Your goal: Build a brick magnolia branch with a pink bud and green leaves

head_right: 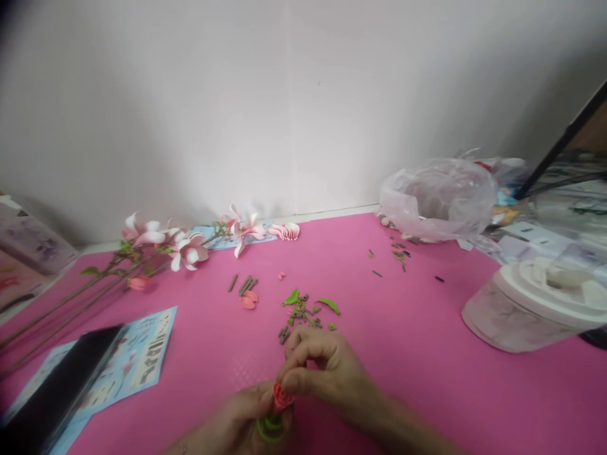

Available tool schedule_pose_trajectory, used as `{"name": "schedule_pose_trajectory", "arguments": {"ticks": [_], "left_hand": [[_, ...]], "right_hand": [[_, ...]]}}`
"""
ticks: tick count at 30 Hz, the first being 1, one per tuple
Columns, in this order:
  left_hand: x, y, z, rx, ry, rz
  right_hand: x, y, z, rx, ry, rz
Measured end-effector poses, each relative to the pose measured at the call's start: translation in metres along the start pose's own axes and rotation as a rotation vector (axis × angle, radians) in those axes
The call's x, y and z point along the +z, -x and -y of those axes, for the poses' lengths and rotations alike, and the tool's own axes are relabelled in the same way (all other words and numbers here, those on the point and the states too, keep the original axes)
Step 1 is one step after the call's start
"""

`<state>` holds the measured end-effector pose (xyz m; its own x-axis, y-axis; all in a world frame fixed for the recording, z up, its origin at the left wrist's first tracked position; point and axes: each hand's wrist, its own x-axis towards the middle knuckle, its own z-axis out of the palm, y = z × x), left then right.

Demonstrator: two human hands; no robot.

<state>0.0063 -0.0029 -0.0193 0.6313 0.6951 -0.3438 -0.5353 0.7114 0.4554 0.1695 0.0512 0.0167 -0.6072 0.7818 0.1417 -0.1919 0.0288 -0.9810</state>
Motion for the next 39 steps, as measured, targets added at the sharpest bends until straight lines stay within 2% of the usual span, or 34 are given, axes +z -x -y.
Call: {"name": "schedule_pose_trajectory", "arguments": {"ticks": [6, 16, 23, 30, 33, 39], "left_hand": [[0.001, 0.001, -0.001, -0.009, -0.008, -0.025], [-0.009, 0.000, 0.000, -0.047, -0.050, 0.066], [-0.004, 0.001, 0.000, -0.053, 0.030, -0.026], [-0.002, 0.001, -0.002, -0.056, -0.019, 0.003], [0.001, 0.002, -0.003, -0.072, -0.012, -0.019], [0.001, 0.000, -0.004, -0.101, 0.111, -0.020]], "right_hand": [[0.001, 0.000, -0.002, 0.003, -0.003, 0.024], [-0.002, 0.000, -0.001, -0.046, 0.074, 0.018], [0.003, 0.001, 0.004, -0.045, 0.134, -0.016], [0.005, 0.000, 0.006, -0.057, 0.191, -0.032], [0.004, 0.000, 0.009, -0.095, 0.257, -0.029], [-0.002, 0.000, 0.015, -0.230, 0.559, 0.006]]}}
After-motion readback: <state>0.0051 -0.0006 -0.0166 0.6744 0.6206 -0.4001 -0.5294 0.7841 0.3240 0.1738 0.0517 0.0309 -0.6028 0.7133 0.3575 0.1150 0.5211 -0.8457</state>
